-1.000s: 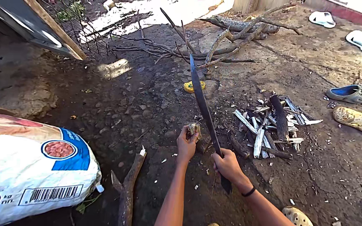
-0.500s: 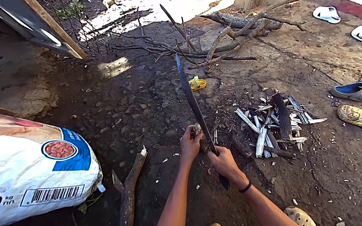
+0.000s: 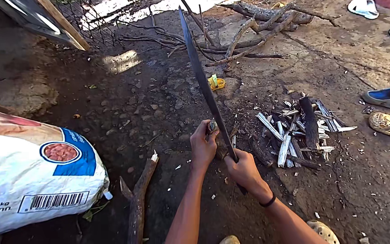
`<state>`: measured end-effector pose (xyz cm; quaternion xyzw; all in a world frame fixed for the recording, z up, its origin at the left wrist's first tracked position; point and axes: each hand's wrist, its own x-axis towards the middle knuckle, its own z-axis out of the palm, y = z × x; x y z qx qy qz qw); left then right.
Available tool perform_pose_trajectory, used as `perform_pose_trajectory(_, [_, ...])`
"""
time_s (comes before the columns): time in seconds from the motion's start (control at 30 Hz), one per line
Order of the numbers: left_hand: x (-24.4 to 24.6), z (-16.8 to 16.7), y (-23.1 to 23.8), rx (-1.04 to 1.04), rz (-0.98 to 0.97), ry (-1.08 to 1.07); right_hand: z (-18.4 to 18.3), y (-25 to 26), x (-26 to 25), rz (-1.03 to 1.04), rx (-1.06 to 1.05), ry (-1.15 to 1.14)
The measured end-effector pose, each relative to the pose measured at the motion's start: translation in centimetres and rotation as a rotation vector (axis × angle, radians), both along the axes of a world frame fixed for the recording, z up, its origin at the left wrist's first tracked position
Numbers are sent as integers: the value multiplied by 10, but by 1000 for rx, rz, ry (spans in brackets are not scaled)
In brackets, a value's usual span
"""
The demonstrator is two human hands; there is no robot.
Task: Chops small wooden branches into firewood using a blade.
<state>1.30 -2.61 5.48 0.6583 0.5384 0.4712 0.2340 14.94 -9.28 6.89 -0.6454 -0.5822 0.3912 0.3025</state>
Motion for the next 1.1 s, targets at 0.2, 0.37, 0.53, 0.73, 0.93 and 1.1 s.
perform_pose_trajectory(0.2, [6,-50,5,-121,-1,74,-23,12,7,15,-275,-57])
perform_pose_trajectory(0.37, [8,-25,2,-64,-1,74,-2,5,13,2,-238,70])
perform_pose_trajectory(0.53, [11,-47,-4,44,45,48,-7,1,8,36,-203,-89])
perform_pose_trajectory(0.73, [15,-47,-4,-187,15,169,-7,4,19,4,-307,13])
perform_pose_trajectory(0.93, [-7,14,-30,112,41,161,19,-16,14,84,-36,162])
perform_pose_trajectory(1.1, [-69,12,-85,-593,28,437,-20,-28,-13,299,-328,-50])
